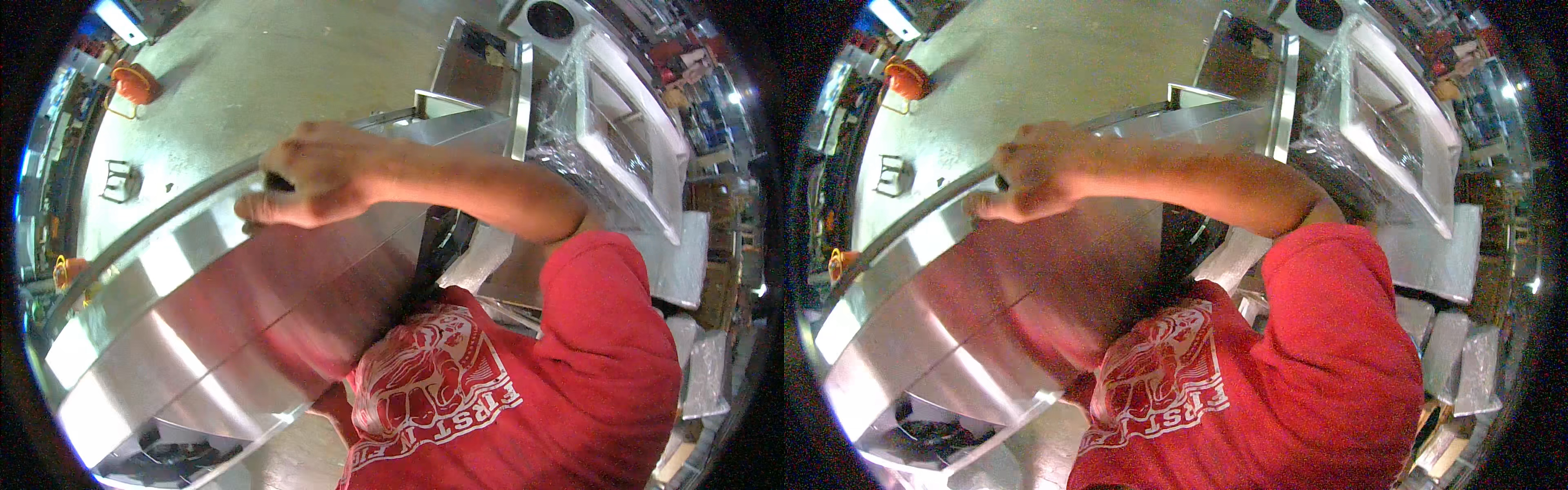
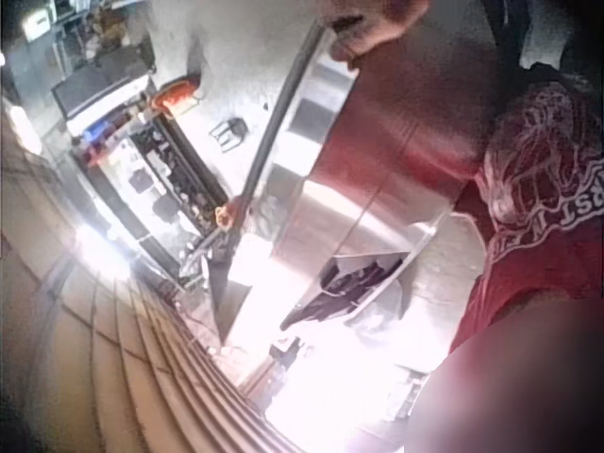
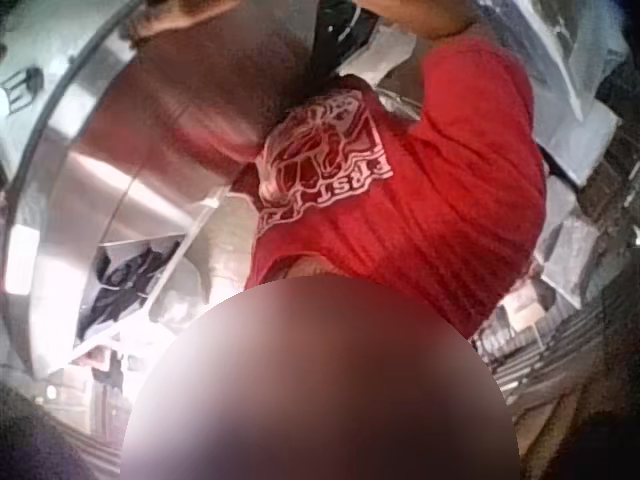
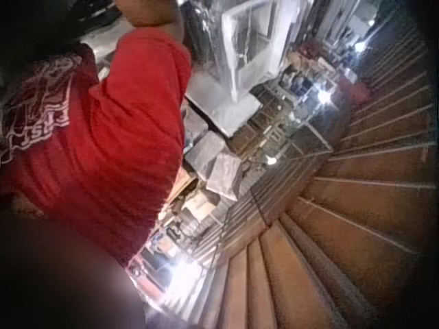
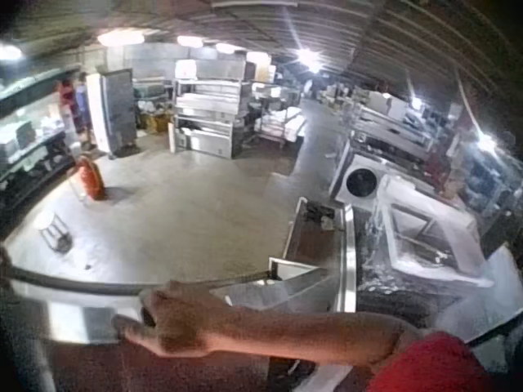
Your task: The person unpacks a stainless steel gas stove from bubble wrap and plastic, places it on the floor, then moves a metal rack and an orange plastic bag. The person later picks up a red tape dispenser and a paper, then carries a wooden-framed glass display case with another person.
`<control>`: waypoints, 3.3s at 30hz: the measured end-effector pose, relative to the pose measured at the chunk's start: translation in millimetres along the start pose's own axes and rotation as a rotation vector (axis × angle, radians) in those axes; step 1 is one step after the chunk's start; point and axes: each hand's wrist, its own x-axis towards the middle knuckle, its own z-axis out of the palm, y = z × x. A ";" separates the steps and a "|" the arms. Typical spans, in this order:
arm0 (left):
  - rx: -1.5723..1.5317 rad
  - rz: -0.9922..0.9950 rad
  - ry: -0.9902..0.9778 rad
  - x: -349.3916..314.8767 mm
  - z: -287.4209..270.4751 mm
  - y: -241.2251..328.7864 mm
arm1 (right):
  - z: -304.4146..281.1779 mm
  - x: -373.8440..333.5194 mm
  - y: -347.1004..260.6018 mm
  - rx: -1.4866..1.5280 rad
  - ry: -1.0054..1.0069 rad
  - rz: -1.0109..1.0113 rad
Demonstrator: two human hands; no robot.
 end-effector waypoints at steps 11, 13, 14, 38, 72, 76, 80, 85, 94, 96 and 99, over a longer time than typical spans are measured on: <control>-0.167 0.038 -0.057 -55.4 -113.1 -11.2 | 108.2 23.0 -212.0 -0.055 -0.248 -0.467; -0.171 0.092 -0.049 -51.1 -144.8 -5.2 | 147.5 32.2 -261.6 0.006 -0.299 -0.520; -0.154 0.134 -0.038 -51.8 -165.5 1.7 | 167.8 41.7 -288.6 -0.076 -0.343 -0.518; -1.034 0.470 0.368 27.3 -441.3 224.2 | 460.9 192.0 -814.6 -0.231 -0.620 -1.051; -1.596 0.657 0.290 47.5 -1289.8 642.6 | 940.1 64.3 -1631.5 -0.137 -0.491 -1.293; -1.641 0.567 0.203 58.5 -1406.3 696.4 | 1009.8 40.6 -1738.3 -0.211 -0.491 -1.231; -1.640 0.457 0.099 63.9 -1540.1 734.4 | 1083.0 -8.4 -1830.7 -0.217 -0.412 -1.212; -1.630 0.410 -0.119 48.1 -1711.9 770.7 | 1159.5 -76.5 -1947.8 -0.226 -0.397 -1.159; -1.548 0.254 0.145 76.8 -1989.1 877.4 | 1317.5 -145.8 -2176.3 -0.242 -0.437 -0.957; -1.490 0.243 0.107 90.6 -2047.5 904.1 | 1359.0 -141.1 -2208.9 -0.244 -0.412 -0.912; -1.452 0.253 0.085 111.4 -2137.6 953.7 | 1435.5 -121.1 -2290.0 -0.235 -0.397 -0.906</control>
